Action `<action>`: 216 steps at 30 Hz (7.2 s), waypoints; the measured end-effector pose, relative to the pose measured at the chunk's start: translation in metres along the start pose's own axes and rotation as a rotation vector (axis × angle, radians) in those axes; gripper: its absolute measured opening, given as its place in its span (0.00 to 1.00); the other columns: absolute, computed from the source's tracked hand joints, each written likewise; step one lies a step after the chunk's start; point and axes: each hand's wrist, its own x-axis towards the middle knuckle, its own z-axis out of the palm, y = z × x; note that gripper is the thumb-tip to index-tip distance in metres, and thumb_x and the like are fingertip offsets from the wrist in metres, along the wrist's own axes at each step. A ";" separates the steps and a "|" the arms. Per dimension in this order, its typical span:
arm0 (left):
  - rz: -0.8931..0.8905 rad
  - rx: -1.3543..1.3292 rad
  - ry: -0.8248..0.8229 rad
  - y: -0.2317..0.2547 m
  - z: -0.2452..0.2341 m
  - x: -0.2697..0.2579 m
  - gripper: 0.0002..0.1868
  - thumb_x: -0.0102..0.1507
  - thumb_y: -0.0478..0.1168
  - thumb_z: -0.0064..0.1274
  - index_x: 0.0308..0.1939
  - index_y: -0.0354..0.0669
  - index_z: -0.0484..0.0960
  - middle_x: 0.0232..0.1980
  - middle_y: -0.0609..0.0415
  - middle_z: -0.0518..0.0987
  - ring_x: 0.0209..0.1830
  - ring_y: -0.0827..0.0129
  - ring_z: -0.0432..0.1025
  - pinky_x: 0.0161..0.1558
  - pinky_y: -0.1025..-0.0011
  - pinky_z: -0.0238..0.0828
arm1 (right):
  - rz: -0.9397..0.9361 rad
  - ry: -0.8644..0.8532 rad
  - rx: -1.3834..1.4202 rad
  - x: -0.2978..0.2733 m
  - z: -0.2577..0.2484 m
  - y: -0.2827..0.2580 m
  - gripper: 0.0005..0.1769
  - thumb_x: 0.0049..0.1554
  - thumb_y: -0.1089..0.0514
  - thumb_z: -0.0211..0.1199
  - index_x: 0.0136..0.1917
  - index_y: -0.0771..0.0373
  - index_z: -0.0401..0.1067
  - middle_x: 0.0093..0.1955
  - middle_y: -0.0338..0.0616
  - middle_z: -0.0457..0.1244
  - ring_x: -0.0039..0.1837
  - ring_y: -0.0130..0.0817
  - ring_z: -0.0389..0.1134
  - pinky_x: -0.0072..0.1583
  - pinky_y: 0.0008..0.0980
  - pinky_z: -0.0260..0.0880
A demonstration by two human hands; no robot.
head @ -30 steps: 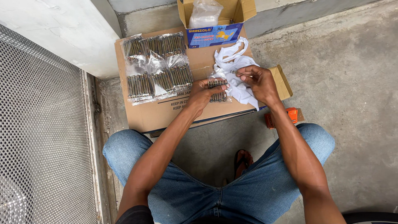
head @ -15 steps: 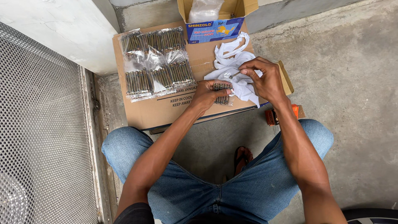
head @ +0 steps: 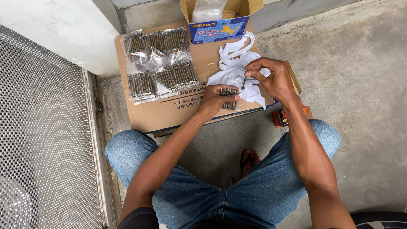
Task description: The person places metal bolts into small plastic bags, counts them, and then places the bags into a cardboard box.
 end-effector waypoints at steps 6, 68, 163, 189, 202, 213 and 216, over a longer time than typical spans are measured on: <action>0.004 -0.003 0.010 -0.008 -0.001 0.005 0.19 0.48 0.34 0.70 0.43 0.39 0.84 0.33 0.47 0.82 0.31 0.73 0.76 0.34 0.80 0.74 | -0.001 -0.014 -0.017 0.000 0.010 0.006 0.07 0.54 0.63 0.69 0.48 0.59 0.76 0.37 0.45 0.68 0.40 0.34 0.65 0.49 0.37 0.64; 0.038 -0.183 0.073 0.002 -0.001 0.007 0.18 0.49 0.32 0.69 0.42 0.37 0.84 0.34 0.46 0.83 0.33 0.70 0.79 0.36 0.77 0.77 | 0.097 -0.175 0.139 0.000 0.015 0.003 0.04 0.55 0.63 0.67 0.43 0.67 0.74 0.43 0.53 0.64 0.47 0.40 0.67 0.48 0.36 0.72; -0.004 -0.206 0.161 0.034 -0.016 0.005 0.23 0.44 0.31 0.70 0.42 0.40 0.83 0.35 0.52 0.83 0.32 0.70 0.79 0.33 0.78 0.78 | -0.056 -0.265 -0.349 -0.017 0.061 0.032 0.21 0.54 0.71 0.52 0.62 0.75 0.64 0.72 0.65 0.50 0.73 0.62 0.46 0.71 0.53 0.47; -0.019 -0.085 0.184 0.034 -0.015 0.004 0.22 0.44 0.33 0.71 0.41 0.45 0.83 0.33 0.56 0.82 0.29 0.77 0.78 0.25 0.90 0.69 | -0.212 0.078 -0.306 -0.011 0.077 0.093 0.07 0.56 0.69 0.60 0.44 0.60 0.74 0.46 0.42 0.65 0.49 0.41 0.63 0.52 0.34 0.66; -0.002 -0.138 0.179 0.042 -0.011 -0.002 0.22 0.44 0.32 0.70 0.42 0.42 0.83 0.34 0.54 0.82 0.31 0.75 0.78 0.29 0.84 0.74 | -0.060 0.228 -0.212 -0.006 0.035 0.047 0.04 0.62 0.64 0.61 0.49 0.59 0.76 0.42 0.45 0.62 0.41 0.39 0.62 0.44 0.35 0.64; 0.060 -0.119 0.131 0.031 -0.010 0.005 0.22 0.45 0.30 0.71 0.42 0.37 0.83 0.34 0.47 0.82 0.32 0.69 0.79 0.33 0.75 0.78 | 0.170 -0.120 -0.628 -0.008 0.042 0.053 0.08 0.55 0.59 0.59 0.50 0.59 0.70 0.42 0.45 0.61 0.48 0.47 0.67 0.45 0.48 0.71; 0.058 -0.090 0.126 0.030 -0.011 0.006 0.23 0.44 0.31 0.71 0.42 0.38 0.84 0.33 0.47 0.82 0.31 0.70 0.78 0.33 0.75 0.78 | 0.233 -0.125 -0.410 -0.006 0.036 0.048 0.08 0.58 0.61 0.54 0.51 0.65 0.68 0.43 0.52 0.61 0.50 0.55 0.66 0.48 0.51 0.69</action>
